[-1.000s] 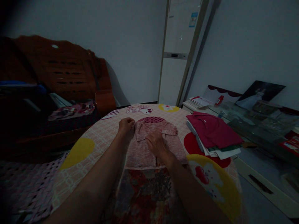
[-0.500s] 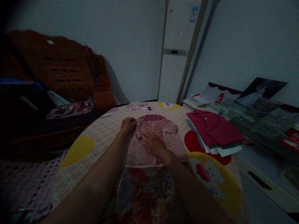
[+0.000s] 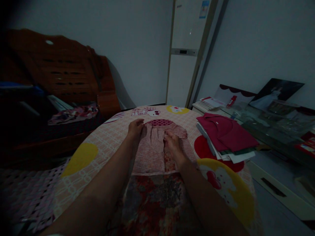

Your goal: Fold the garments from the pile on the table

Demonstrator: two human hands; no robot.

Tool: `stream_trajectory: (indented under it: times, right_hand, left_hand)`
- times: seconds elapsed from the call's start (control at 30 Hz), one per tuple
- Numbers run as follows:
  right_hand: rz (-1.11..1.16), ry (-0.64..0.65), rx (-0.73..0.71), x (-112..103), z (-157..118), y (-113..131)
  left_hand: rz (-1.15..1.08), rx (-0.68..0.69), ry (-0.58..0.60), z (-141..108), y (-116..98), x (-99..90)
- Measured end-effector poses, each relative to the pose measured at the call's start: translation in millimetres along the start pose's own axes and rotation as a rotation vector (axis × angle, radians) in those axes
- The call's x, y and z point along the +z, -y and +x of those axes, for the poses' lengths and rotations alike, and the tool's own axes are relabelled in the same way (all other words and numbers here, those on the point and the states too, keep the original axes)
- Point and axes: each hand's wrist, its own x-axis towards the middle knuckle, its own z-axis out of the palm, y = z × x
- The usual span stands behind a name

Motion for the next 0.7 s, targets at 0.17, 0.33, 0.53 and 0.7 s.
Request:
stream_trajectory:
  times: [0.17, 0.33, 0.53, 0.7]
  right_hand:
    - [-0.533, -0.096, -0.150, -1, -5, 4]
    - [-0.667, -0.005, -0.130, -3, -4, 4]
    - [-0.805, 0.043, -0.175, -3, 0, 3]
    - [-1.061, 0.089, -0.301, 6, -3, 3]
  left_hand:
    - [0.242, -0.021, -0.063, -9, -6, -10.2]
    - [0.328, 0.012, 0.068, -15, -13, -12.7]
    - [0.465, 0.079, 0.130, -18, -15, -10.4]
    - [0.561, 0.110, 0.125, -20, -17, -8.1]
